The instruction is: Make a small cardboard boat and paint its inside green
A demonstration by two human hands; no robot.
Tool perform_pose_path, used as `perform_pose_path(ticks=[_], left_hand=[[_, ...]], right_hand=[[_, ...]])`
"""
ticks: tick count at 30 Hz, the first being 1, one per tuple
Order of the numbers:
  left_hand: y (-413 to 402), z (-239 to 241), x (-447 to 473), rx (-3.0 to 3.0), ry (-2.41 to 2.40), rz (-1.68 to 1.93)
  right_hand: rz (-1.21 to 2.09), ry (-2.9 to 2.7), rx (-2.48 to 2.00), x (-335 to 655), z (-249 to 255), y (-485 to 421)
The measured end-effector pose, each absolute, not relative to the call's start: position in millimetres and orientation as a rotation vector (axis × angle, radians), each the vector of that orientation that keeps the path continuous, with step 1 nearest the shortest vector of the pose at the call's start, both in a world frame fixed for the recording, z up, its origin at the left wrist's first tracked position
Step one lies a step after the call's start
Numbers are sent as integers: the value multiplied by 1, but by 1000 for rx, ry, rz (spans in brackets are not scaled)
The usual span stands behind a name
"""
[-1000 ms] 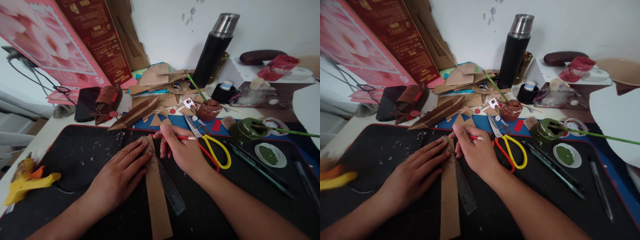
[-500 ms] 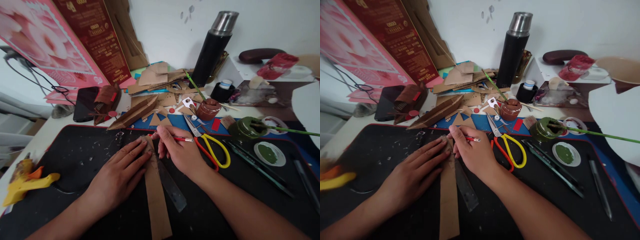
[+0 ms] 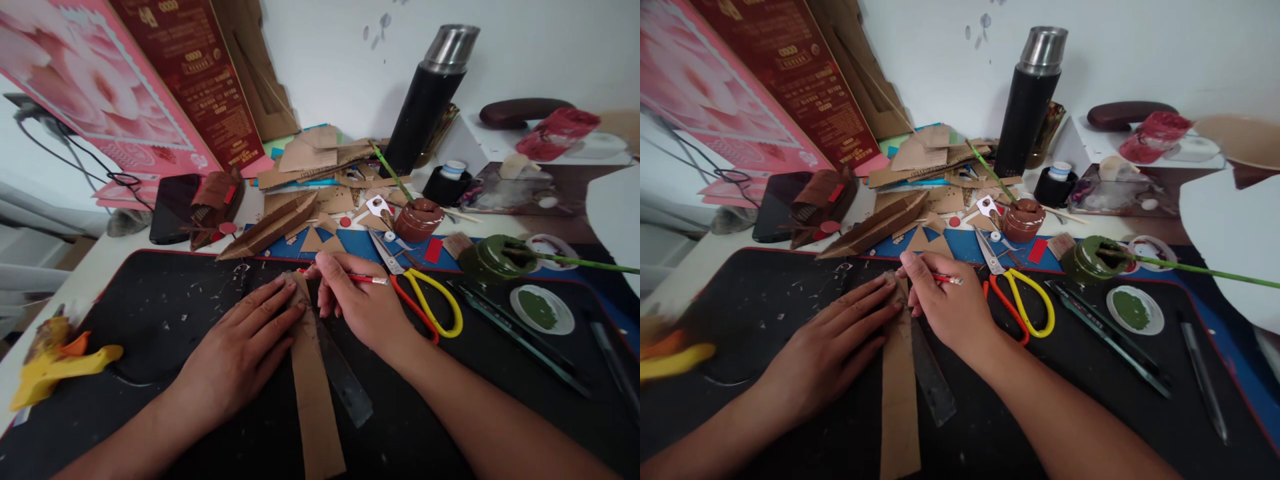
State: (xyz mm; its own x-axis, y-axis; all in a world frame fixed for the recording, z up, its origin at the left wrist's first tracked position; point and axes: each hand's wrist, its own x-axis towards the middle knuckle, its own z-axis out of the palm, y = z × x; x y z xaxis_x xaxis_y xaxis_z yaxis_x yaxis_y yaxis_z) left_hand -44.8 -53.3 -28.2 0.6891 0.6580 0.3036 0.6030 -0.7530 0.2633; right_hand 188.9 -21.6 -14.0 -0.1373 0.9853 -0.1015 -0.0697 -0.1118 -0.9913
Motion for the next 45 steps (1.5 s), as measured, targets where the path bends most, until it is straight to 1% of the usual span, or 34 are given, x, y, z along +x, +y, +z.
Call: perform_pose_path(ticks=[24,45], left_hand=[[-53,-28,-44,2720,1031,606],[-52,-25,-44,2782,1014,562]], right_hand=[[1415,-1212,-1166,189,-12,-21],[1399,-1255,-1177,190,-14,-23]])
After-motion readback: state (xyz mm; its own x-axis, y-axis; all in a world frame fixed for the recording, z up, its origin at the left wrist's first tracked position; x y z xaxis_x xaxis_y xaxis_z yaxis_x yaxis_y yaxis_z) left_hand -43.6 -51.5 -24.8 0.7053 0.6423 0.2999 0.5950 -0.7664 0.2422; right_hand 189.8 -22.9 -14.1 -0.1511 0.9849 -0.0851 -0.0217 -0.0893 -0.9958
